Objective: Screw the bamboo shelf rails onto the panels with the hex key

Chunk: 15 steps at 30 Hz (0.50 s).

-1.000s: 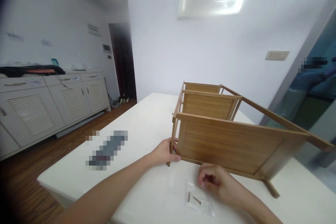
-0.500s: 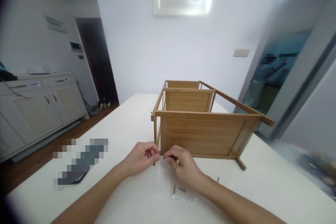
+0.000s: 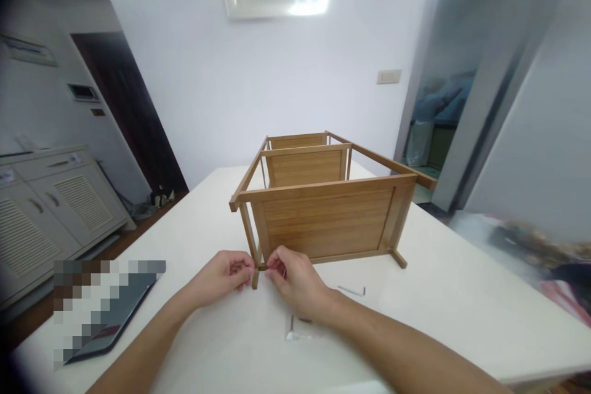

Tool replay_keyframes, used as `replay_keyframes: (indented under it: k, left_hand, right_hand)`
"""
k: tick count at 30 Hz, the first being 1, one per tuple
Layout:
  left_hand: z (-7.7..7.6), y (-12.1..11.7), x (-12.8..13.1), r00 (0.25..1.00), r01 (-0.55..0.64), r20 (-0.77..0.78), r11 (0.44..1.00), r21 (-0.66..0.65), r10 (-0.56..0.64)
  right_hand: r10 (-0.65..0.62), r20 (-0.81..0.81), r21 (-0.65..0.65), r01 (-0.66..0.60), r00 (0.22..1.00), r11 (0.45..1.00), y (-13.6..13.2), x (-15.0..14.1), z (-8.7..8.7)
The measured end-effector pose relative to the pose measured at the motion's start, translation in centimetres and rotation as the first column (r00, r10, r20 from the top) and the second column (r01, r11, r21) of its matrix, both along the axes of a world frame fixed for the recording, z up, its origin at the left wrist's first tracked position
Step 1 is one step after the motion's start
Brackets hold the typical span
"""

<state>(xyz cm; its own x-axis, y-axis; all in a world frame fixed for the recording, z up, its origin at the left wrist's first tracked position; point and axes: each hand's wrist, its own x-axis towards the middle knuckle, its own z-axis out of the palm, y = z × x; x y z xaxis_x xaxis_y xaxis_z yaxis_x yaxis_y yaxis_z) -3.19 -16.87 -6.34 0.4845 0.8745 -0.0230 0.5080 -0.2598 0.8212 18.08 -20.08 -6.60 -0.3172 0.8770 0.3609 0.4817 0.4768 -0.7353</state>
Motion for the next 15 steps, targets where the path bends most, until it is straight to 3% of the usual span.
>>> replay_keyframes:
  k: [4,9,12,15]
  left_hand:
    - [-0.5,1.5,-1.9,0.991,-0.044,-0.127,0.998,-0.052,0.037]
    - [-1.3,2.1,-2.3,0.974,-0.067,-0.215,0.997,0.034,0.073]
    - [-1.5,2.1,-2.1,0.964,-0.078,-0.248,0.995,0.069,0.093]
    - [-1.7,2.1,-1.9,0.957,-0.084,-0.270,0.993,0.085,0.105]
  right_hand:
    - [-0.046,0.277,-0.041,0.060,0.960,0.997,-0.1,3.2,1.6]
    - [-0.257,0.399,-0.017,0.288,0.880,0.958,-2.2,11.0,1.6]
    - [-0.499,0.385,0.038,0.527,0.776,0.849,-3.1,16.6,0.7]
    - [-0.741,0.243,0.050,0.755,0.626,0.654,-3.0,21.0,-0.3]
